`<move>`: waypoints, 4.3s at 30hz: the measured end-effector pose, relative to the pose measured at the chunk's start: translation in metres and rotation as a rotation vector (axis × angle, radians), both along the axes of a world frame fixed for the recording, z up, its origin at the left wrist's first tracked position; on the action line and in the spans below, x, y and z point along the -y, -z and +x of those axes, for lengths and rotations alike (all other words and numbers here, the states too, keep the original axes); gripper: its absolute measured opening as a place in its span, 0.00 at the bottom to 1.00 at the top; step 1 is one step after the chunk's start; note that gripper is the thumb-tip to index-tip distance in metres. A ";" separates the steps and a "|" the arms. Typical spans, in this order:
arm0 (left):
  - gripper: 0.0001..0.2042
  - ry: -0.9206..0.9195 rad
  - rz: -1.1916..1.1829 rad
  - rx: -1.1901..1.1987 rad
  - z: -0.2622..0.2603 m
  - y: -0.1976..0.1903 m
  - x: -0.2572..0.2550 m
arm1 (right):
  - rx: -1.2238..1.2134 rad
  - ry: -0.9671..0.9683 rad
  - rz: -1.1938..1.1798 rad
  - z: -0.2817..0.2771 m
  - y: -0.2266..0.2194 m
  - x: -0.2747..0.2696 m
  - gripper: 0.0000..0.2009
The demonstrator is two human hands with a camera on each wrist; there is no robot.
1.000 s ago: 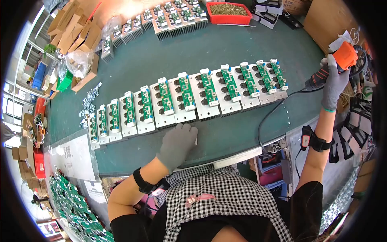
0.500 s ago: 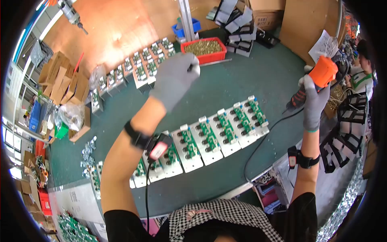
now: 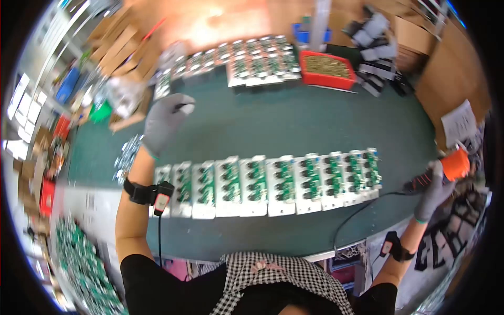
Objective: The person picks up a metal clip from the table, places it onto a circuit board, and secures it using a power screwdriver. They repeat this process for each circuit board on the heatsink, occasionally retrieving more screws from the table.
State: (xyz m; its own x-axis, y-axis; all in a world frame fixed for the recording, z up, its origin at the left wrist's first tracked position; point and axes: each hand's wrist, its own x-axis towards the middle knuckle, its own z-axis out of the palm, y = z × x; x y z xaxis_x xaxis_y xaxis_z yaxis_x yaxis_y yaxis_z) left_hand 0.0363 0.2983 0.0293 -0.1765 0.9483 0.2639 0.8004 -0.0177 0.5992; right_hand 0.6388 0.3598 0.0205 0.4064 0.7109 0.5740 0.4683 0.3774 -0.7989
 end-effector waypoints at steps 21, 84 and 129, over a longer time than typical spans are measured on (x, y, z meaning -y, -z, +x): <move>0.22 -0.171 -0.358 0.183 -0.086 0.078 0.239 | -0.518 -1.461 0.091 -0.315 -0.097 0.096 0.37; 0.11 0.216 -0.341 -0.378 -0.152 0.073 0.080 | -0.473 -1.286 0.018 -0.428 -0.089 0.113 0.33; 0.16 -0.154 -0.336 0.580 -0.111 0.028 0.212 | -0.437 -1.451 -0.037 -0.567 -0.051 0.151 0.25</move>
